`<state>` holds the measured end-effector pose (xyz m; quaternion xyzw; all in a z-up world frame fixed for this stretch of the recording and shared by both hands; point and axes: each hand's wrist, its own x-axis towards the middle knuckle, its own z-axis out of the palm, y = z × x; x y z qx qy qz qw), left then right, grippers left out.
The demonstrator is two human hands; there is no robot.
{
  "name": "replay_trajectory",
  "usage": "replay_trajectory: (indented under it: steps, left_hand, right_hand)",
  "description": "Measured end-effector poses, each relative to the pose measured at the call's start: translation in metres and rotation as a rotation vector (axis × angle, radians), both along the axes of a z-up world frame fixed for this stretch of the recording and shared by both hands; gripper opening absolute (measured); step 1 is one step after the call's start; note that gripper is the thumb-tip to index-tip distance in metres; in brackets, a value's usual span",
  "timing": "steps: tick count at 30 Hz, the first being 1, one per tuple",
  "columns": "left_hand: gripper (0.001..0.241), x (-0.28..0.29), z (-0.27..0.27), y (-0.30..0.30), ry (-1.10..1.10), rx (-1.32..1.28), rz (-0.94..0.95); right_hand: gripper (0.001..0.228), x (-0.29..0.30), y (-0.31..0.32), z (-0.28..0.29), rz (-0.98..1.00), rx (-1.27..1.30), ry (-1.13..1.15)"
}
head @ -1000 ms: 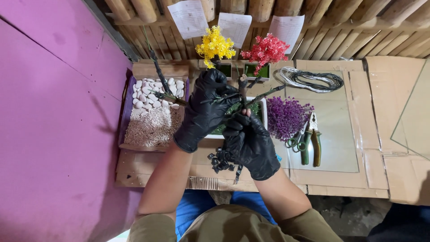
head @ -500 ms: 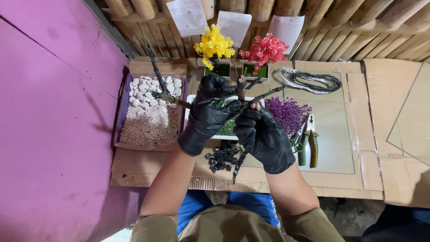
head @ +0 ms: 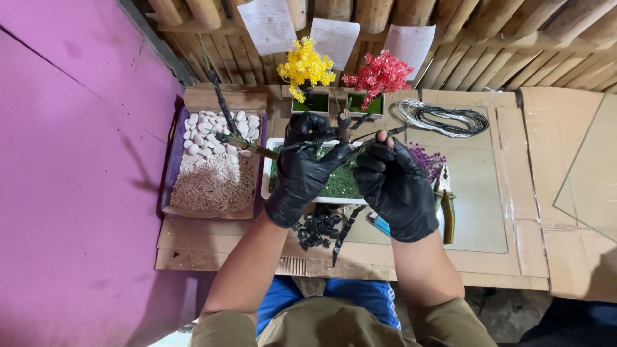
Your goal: The person wears black gloves and works on a small bonsai tree in a white rectangular pot. They use a lighter to heat the ends of black wire pieces and then wrap the wire around the tree's branches to secure them. The workspace includes trays of white stones and other crafting materials.
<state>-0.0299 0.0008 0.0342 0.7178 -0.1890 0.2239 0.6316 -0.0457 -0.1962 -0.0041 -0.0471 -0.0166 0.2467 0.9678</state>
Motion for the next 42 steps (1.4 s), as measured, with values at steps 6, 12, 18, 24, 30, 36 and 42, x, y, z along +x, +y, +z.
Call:
replay_trajectory:
  steps: [6, 12, 18, 24, 30, 36, 42]
  left_hand:
    - [0.028, -0.002, 0.007, 0.005, 0.03, 0.02, -0.021]
    - [0.023, -0.002, 0.013, 0.011, 0.021, 0.097, -0.052]
    - [0.017, -0.004, 0.021, 0.012, 0.013, 0.175, -0.099]
    - [0.013, -0.007, 0.025, 0.016, 0.012, 0.246, -0.136]
    - [0.04, 0.035, -0.072, -0.001, -0.056, 0.082, 0.043]
    - [0.026, 0.0, -0.033, -0.003, -0.005, 0.102, 0.048]
    - [0.027, 0.001, -0.038, -0.007, 0.176, -0.033, 0.086]
  right_hand:
    - [0.068, -0.025, 0.011, 0.034, -0.788, -0.915, -0.433]
    - [0.096, -0.01, -0.005, 0.05, -0.979, -1.593, -0.929]
    - [0.037, 0.017, -0.013, 0.045, -1.074, -1.89, -1.134]
    - [0.016, 0.017, -0.018, 0.044, -1.003, -1.834, -1.023]
    - [0.006, 0.039, -0.024, 0.055, -0.976, -1.739, -1.275]
    - [0.008, 0.062, -0.016, 0.051, -0.992, -1.642, -1.311]
    - [0.004, 0.076, 0.001, 0.051, -0.863, -1.381, -1.29]
